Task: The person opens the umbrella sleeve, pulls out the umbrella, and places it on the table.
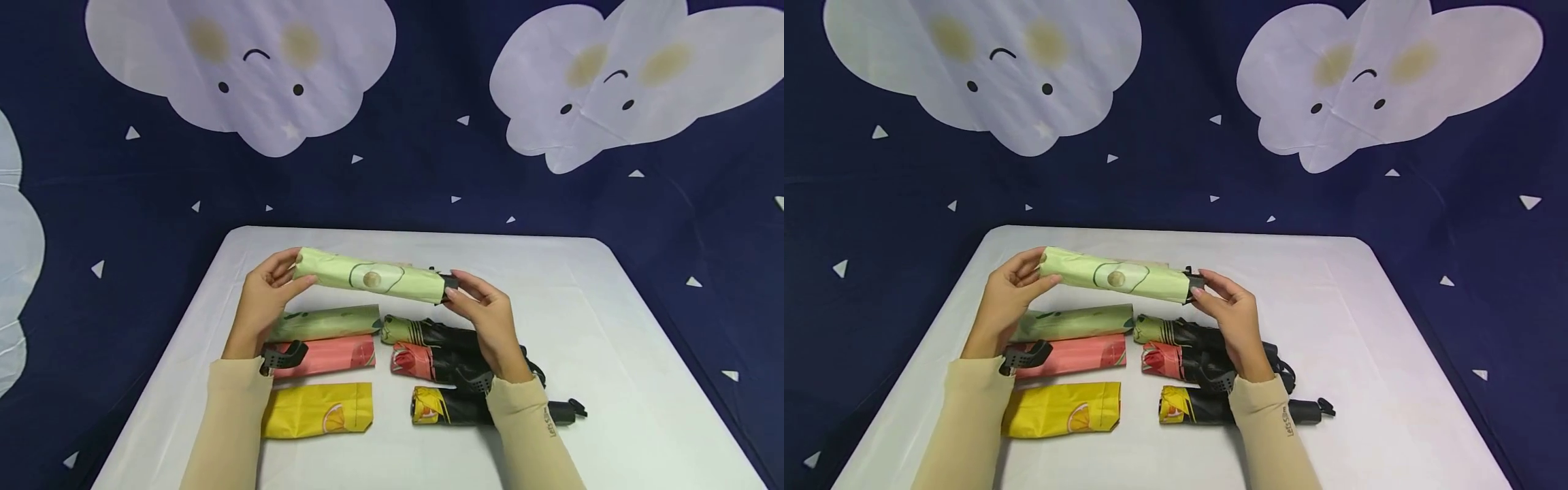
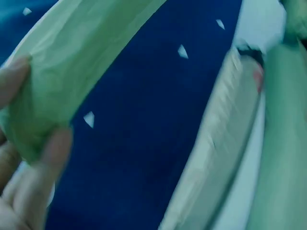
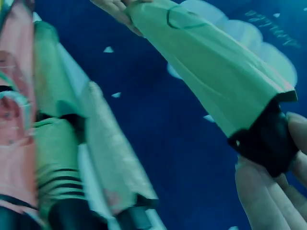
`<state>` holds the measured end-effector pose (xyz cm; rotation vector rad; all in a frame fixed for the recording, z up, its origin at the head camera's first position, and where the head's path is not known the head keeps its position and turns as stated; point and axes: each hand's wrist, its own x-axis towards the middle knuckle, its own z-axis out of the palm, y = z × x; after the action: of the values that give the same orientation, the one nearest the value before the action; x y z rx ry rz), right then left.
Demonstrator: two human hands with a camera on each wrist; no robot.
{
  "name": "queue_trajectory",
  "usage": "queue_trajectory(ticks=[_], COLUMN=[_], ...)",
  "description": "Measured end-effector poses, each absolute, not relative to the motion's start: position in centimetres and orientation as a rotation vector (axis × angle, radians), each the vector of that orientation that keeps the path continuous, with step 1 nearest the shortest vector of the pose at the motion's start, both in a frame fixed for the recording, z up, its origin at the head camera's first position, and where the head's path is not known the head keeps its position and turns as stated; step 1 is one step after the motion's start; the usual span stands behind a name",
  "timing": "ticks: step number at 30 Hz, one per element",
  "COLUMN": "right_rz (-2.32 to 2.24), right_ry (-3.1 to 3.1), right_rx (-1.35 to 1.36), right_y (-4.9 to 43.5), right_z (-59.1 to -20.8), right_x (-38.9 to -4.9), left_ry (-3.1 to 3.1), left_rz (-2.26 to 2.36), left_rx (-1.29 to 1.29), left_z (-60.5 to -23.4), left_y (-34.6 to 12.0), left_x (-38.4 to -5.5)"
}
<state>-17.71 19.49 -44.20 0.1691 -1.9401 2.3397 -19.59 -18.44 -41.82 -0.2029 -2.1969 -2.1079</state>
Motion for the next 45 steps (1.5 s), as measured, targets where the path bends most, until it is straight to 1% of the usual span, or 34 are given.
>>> queue_trajectory(ticks=[6, 10, 16, 21, 30, 42, 45], right_rz=[2.328, 2.309, 2.266, 2.262, 2.298, 2.307, 2.330], right_ry=[-1.941, -2.011, -2.107, -2.120, -2.111, -2.101, -2.078], right_rx=[0.376, 0.480, 0.513, 0.522, 0.482, 0.393, 0.378], right_y=[21.3, 22.2, 22.5, 22.5, 22.2, 22.3, 22.4], right_z=[-41.4, -40.7, -41.1, -41.2, -41.3, -41.7, -41.7], right_x=[-16.8, -16.5, -16.3, -16.3, -16.6, -17.0, -17.1], left_ry=[-2.089, -2.129, -2.284, -2.295, -2.317, -2.221, -2.217], left_rz=[-2.246, -2.287, -2.225, -2.289, -2.187, -2.267, -2.261], left_rx=[-0.493, -0.594, -0.543, -0.524, -0.454, -0.521, -0.497], left_z=[-40.2, -39.8, -39.9, -40.0, -40.1, -40.8, -40.9], left_y=[-18.2, -18.0, -18.1, -18.2, -18.3, -18.6, -18.7], left_x=[-18.6, -18.1, -17.6, -17.4, -17.5, -18.0, -18.2])
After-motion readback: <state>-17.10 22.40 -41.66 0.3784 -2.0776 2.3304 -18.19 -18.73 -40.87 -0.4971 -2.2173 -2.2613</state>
